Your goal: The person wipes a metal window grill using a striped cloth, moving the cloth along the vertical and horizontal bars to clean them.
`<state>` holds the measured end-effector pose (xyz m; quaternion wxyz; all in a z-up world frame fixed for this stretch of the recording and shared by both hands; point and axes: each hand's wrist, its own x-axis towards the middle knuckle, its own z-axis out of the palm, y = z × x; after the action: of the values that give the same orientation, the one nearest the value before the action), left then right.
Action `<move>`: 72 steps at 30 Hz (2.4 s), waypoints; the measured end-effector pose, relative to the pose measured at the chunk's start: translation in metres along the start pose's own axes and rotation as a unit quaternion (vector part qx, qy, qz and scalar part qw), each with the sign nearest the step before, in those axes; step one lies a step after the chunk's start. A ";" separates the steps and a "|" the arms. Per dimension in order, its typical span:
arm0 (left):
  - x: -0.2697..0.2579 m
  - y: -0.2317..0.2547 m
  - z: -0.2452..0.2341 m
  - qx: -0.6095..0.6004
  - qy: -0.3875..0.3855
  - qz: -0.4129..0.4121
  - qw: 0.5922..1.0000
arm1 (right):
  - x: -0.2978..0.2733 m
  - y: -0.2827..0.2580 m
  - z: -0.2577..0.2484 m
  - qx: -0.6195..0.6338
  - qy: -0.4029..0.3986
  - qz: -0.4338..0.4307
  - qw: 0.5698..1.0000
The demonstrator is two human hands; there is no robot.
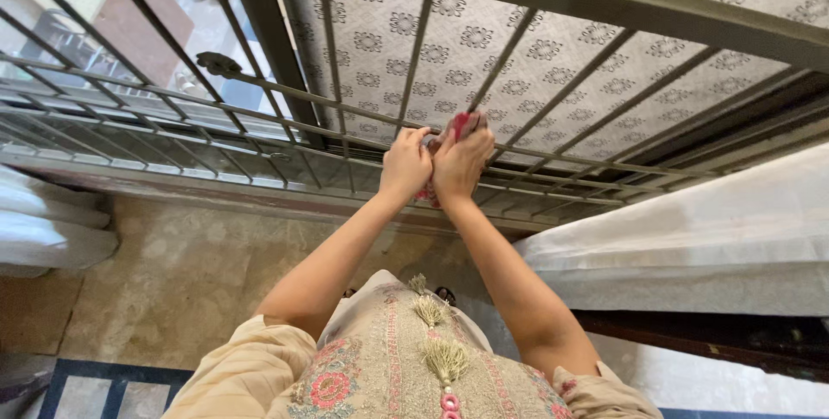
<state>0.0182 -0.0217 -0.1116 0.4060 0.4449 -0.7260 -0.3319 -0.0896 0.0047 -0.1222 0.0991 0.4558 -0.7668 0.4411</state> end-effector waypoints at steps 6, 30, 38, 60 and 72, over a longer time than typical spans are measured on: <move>-0.004 -0.010 -0.039 0.109 0.120 0.039 0.986 | -0.040 -0.014 0.032 0.059 -0.074 -0.063 0.994; 0.008 -0.037 -0.094 0.205 0.049 0.153 0.966 | -0.039 -0.073 0.053 0.041 -0.001 -0.090 0.995; 0.007 -0.038 -0.092 0.224 0.054 0.148 0.962 | 0.005 -0.094 0.026 0.386 0.017 0.030 0.922; 0.017 -0.037 -0.090 0.180 0.041 0.123 0.975 | 0.101 -0.175 -0.026 0.254 0.081 -0.200 0.943; 0.017 0.001 -0.088 -0.109 0.094 0.109 0.984 | 0.024 -0.082 0.030 0.205 -0.074 -0.139 0.966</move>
<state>0.0918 -0.0473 -0.0664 0.5524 0.3454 -0.6883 -0.3190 -0.0313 -0.0489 -0.0783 0.0072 0.5999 -0.5943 0.5356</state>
